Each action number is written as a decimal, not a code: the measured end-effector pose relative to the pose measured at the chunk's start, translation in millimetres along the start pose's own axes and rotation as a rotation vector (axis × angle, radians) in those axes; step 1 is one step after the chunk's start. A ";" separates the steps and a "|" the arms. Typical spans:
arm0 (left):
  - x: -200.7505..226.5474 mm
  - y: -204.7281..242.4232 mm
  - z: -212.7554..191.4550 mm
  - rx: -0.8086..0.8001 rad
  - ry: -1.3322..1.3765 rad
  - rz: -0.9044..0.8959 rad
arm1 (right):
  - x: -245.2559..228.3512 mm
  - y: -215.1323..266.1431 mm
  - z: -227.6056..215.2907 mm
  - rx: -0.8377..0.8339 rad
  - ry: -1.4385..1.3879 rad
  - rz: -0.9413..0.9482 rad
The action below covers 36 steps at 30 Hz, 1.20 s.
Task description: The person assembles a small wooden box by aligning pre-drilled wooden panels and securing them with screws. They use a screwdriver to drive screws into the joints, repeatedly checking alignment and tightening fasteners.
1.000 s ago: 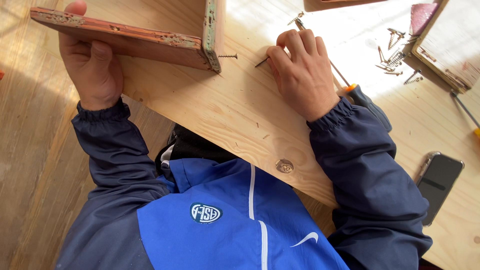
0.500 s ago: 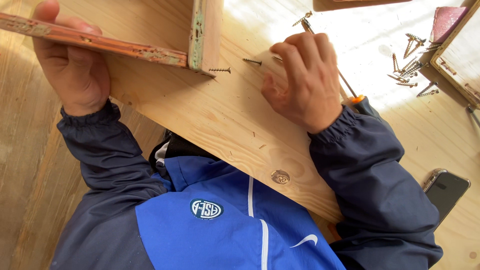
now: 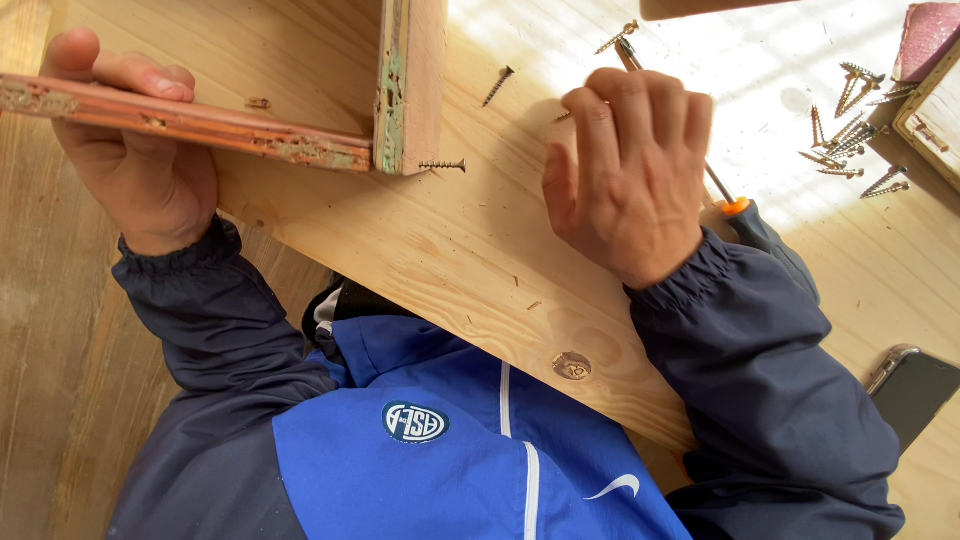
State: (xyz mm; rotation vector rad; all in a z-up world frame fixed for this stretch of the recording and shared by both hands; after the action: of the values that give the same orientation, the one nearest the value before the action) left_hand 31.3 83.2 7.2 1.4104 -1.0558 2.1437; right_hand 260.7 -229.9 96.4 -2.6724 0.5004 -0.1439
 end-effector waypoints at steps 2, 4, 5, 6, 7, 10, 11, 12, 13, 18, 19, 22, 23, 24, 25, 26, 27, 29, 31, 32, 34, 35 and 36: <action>-0.1 1.2 -0.3 0.001 -0.004 -0.013 | 7.2 4.5 6.1 -0.062 0.088 0.027; 0.1 2.0 -0.6 -0.003 0.002 -0.009 | 14.8 5.9 7.3 -0.054 0.093 0.046; 0.0 2.9 -2.0 -0.001 0.001 -0.013 | 14.8 5.8 8.6 -0.057 0.090 0.045; -0.4 3.7 -3.1 -0.001 0.005 -0.019 | 15.1 5.8 10.9 -0.069 0.066 0.047; -1.2 3.7 -3.9 -0.002 0.011 -0.024 | 15.9 5.5 13.1 -0.080 0.042 0.051; 1.3 3.9 -2.7 0.002 -0.013 -0.013 | 13.7 3.0 11.0 -0.058 -0.016 0.063; 0.3 4.5 -3.8 0.002 -0.012 -0.016 | 15.3 2.8 11.2 -0.061 -0.016 0.064; -0.7 5.1 -5.7 0.009 -0.009 -0.021 | 17.6 2.7 11.8 -0.067 -0.067 0.076; -1.2 6.2 -8.0 0.019 -0.006 -0.024 | 19.7 2.0 12.3 -0.072 -0.119 0.085; -0.1 5.0 -3.7 0.024 0.006 -0.032 | 19.7 -4.8 16.2 -0.047 -0.051 0.064; 1.4 4.9 -1.6 0.024 -0.011 -0.030 | 20.6 -5.1 16.6 -0.029 -0.063 0.076; 3.6 5.7 0.1 0.027 -0.036 -0.009 | 19.5 -9.1 17.1 -0.008 -0.036 0.064; 3.6 6.1 -0.1 0.030 -0.034 -0.006 | 18.7 -10.4 17.0 -0.007 -0.033 0.060; 3.0 6.5 0.5 0.023 -0.027 -0.013 | 16.7 -11.9 19.1 -0.030 -0.018 0.046; 2.9 5.9 0.8 0.015 -0.022 -0.016 | 14.7 -14.0 21.2 -0.051 -0.002 0.032; 1.6 5.1 1.2 0.017 -0.021 -0.011 | 12.8 -16.2 19.9 -0.048 0.001 0.028; 1.3 5.6 -0.1 0.023 -0.022 -0.018 | 9.5 -18.8 19.3 -0.045 0.004 0.022; 1.1 5.4 -1.0 0.033 -0.027 -0.022 | 5.8 -20.4 21.2 -0.039 0.004 0.011; 0.3 4.6 2.9 0.024 0.004 -0.010 | 8.7 -18.0 22.0 0.005 -0.071 0.025; 1.4 3.7 3.8 0.029 0.002 -0.009 | 6.2 -18.3 20.9 0.004 -0.073 0.021; 4.3 0.7 9.6 0.006 -0.001 0.008 | 2.5 -18.3 16.8 0.020 -0.142 0.015; 4.5 0.6 9.9 0.007 -0.002 0.009 | -1.5 -16.6 20.4 0.021 -0.143 0.014; 4.9 0.4 10.5 0.008 -0.004 0.013 | -9.5 -14.8 22.2 0.035 -0.202 -0.033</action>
State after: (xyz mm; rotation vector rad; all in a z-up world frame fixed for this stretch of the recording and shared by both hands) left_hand 35.5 74.5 13.8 1.4159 -1.0624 2.1569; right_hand 260.4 -205.4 82.1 -2.6250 0.3856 0.1066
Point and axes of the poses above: each hand's wrist, its own y-axis away from the middle knuckle, its own z-axis out of the palm, x = y × z, the point moved 10 cm from there along -y, towards the middle knuckle, and after that the axes turned 8 degrees about y, right-handed, at the moved point
